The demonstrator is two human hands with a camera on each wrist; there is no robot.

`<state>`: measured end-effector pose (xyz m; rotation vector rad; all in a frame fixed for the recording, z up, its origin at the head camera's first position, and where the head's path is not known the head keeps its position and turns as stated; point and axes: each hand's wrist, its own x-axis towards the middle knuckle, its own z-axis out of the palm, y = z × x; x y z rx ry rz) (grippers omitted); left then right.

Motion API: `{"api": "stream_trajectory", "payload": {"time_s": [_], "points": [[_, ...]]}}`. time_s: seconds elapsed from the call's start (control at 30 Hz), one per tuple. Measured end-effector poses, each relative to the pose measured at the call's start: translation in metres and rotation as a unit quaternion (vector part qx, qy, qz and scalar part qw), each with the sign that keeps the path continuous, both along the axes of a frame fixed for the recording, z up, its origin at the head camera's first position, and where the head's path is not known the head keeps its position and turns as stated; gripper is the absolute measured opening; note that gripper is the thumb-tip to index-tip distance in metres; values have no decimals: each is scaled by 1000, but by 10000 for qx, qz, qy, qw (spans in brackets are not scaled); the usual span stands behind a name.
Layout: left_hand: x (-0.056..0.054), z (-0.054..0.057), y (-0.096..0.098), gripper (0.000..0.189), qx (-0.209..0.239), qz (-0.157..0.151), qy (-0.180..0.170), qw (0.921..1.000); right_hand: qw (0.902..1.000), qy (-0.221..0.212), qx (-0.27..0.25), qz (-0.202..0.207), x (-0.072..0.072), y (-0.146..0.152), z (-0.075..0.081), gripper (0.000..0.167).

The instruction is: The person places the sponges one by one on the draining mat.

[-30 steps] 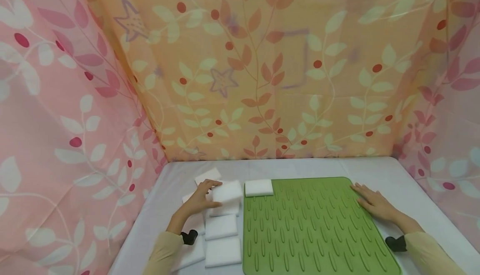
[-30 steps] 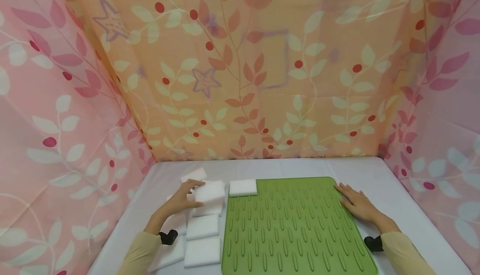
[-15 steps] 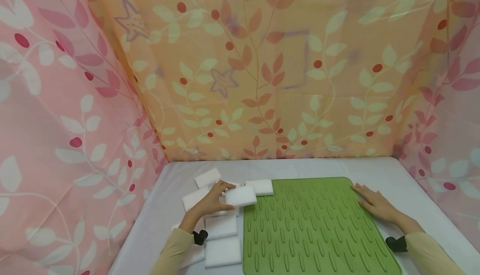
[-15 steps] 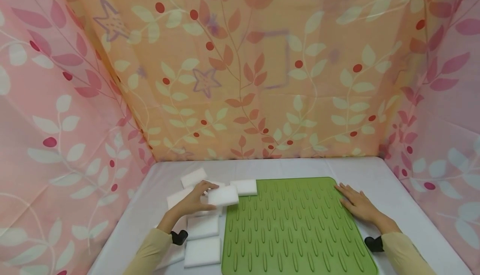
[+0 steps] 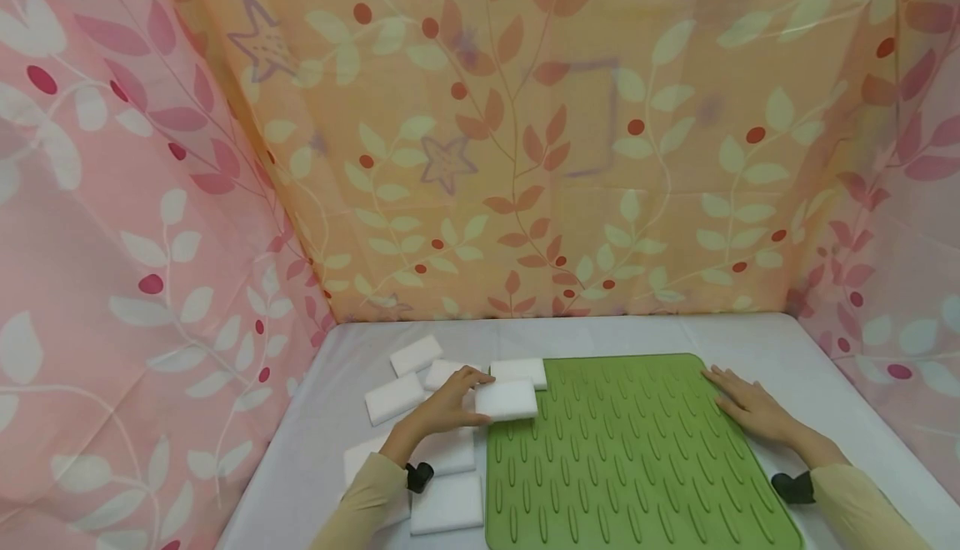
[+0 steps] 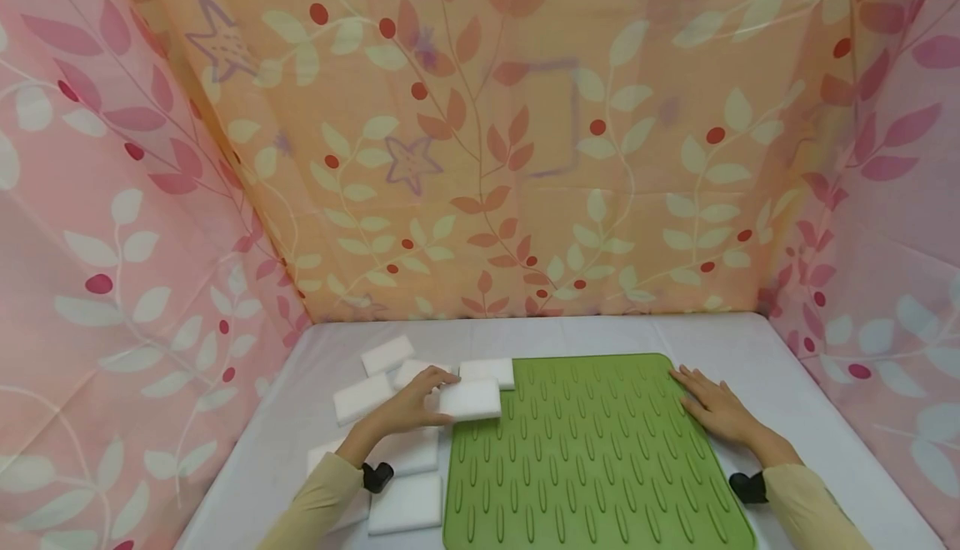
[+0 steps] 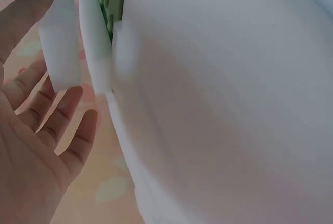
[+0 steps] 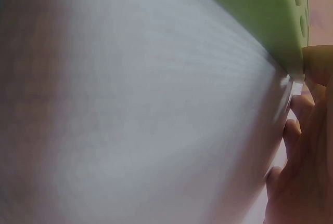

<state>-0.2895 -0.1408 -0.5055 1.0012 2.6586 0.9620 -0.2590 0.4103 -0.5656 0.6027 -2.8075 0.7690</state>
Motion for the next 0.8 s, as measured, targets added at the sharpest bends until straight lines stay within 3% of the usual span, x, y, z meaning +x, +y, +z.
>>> {"api": "stream_trajectory", "payload": {"time_s": [0.23,0.37,0.53,0.8], "points": [[2,-2,13,64,-401,65,236,9989,9999,-112,66,-20,-1,0,2,50],[2,-7,18,66,-594,62,186,9980,9998,-157,73,-5,-1,1,1,51],[2,-9,23,66,-699,0,168,9974,9996,-272,29,-33,0,0,2,51],[2,-11,28,64,-800,-112,482,9956,9999,-136,45,-27,1,0,3,50]]}}
